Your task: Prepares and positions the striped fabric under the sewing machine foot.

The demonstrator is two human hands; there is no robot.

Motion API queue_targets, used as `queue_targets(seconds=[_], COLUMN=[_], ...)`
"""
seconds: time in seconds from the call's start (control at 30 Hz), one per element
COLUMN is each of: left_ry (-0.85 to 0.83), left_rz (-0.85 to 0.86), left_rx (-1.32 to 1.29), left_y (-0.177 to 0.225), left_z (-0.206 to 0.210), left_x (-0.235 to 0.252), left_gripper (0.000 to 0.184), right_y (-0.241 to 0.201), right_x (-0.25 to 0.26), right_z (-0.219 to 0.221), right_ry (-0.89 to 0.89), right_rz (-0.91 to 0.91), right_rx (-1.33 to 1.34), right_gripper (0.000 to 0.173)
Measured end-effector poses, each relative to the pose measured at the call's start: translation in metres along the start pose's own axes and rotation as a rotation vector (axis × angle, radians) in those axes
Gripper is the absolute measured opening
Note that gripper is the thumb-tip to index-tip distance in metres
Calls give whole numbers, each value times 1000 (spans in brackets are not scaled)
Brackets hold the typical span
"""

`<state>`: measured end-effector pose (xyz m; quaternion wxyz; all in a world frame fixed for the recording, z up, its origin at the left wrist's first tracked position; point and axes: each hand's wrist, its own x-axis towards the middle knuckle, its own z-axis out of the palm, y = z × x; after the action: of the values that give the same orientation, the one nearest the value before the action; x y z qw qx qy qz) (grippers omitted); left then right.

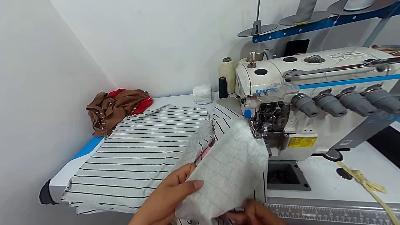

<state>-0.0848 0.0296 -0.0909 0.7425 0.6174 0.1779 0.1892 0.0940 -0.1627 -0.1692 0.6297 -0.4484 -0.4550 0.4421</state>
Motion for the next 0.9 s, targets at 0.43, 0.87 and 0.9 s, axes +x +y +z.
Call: queue_targets(seconds=[0.43,0.87,0.9], left_ry=[398,-402,-413], left_rz=[875,788,824], left_rx=[1206,841,943], left_y=[-114,5,8], left_z=[22,-28,-20], left_x=[-43,-47,-40], left_gripper=[42,30,31], right_y=[14,-1,-2], right_x=[13,2,2], right_z=[35,22,23], right_ry=[142,152,139], right_rz=[-388,-290,-283], right_rx=[-221,-385,-375], right_gripper=[23,24,24])
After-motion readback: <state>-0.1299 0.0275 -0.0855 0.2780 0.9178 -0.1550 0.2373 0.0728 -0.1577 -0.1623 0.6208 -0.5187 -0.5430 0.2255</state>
